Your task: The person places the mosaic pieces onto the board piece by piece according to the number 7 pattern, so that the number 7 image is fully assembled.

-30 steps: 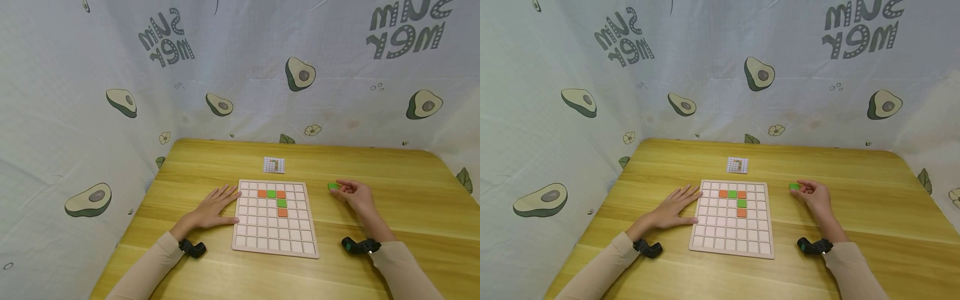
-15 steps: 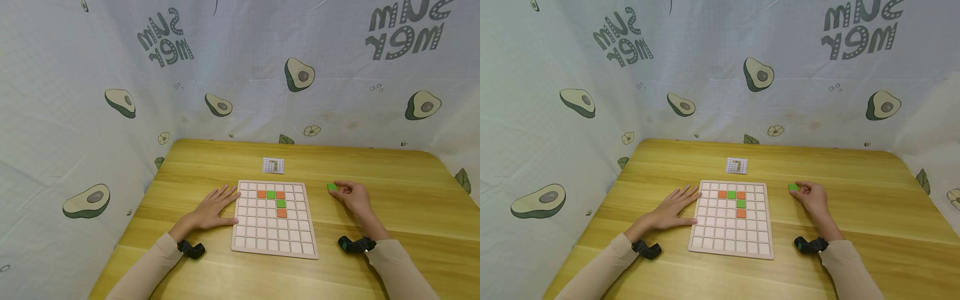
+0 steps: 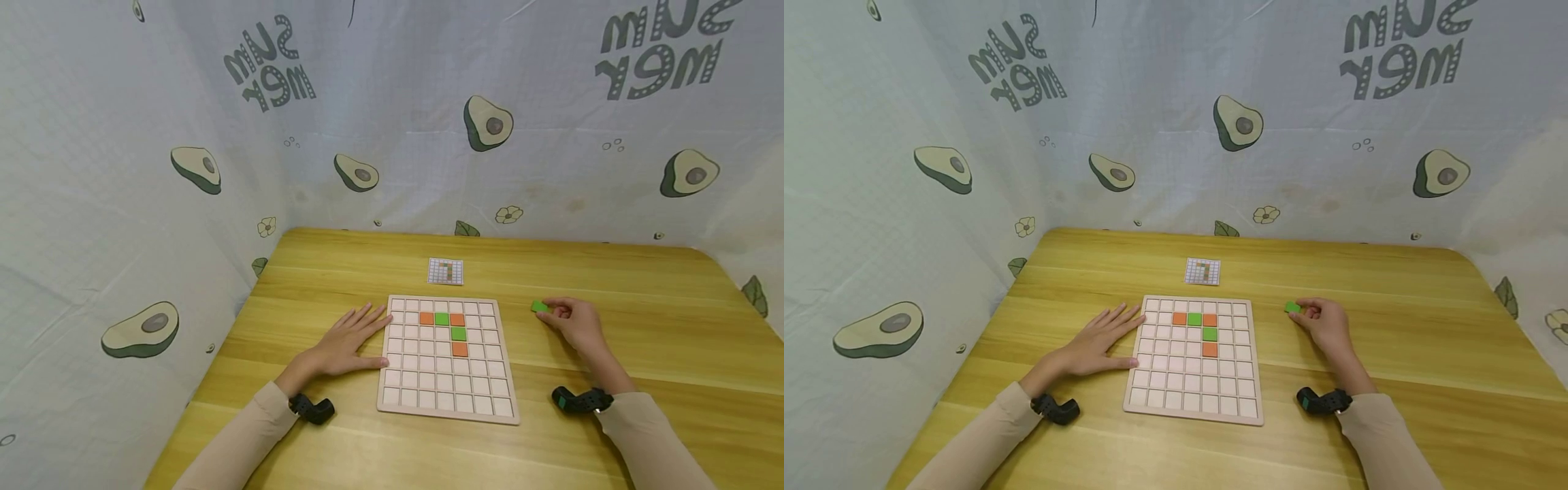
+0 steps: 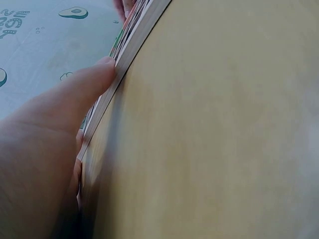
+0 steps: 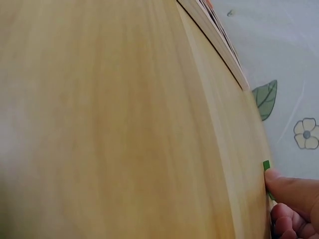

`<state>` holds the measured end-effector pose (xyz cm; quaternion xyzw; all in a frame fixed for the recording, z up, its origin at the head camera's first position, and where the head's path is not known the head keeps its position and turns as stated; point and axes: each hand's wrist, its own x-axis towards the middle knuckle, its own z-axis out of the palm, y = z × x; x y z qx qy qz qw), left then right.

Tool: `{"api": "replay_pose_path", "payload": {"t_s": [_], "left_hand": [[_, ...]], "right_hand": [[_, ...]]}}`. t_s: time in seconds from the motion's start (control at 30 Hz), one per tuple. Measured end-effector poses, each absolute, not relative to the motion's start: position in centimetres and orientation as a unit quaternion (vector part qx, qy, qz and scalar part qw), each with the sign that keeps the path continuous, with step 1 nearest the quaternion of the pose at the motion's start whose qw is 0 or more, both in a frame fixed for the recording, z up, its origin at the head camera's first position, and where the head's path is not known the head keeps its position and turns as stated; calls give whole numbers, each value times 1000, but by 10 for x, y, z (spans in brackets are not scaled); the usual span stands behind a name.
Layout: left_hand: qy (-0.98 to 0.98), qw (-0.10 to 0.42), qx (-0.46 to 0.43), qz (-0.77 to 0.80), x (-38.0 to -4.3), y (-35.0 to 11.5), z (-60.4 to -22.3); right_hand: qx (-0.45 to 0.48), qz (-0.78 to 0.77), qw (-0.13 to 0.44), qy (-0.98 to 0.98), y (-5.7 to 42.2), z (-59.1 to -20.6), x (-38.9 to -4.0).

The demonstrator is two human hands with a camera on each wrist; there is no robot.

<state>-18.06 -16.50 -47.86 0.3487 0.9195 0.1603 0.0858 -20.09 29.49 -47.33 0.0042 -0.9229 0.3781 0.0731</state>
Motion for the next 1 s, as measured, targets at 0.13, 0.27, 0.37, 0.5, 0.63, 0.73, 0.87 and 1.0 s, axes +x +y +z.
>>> {"api": "replay_pose_path", "payload": {"t_s": [0.13,0.27,0.37,0.5,0.63,0.73,0.87,1.0], "left_hand": [[919,84,349,164,-180,-166,-480],[919,81,349,163,-180,-166,-482],[920,83,348,162,-181,-166,-483],[920,89,346,163,-180,-166,-480],[919,88,346,165,-180,-166,-479],[919,86,347,164,-180,-166,-480],[920,85,346,164,-181,-165,-479],[920,91,343,166,-180,-165,-477]], "right_hand": [[11,371,77,-925,294,-474,-200],[14,368,79,-927,293,-472,-199],[14,368,78,-926,293,-472,-199],[10,370,75,-926,294,-471,-198],[6,372,69,-926,295,-470,-198],[6,376,66,-924,296,-468,-196],[13,379,63,-923,297,-463,-192],[20,378,61,-923,296,-458,-187]]}}
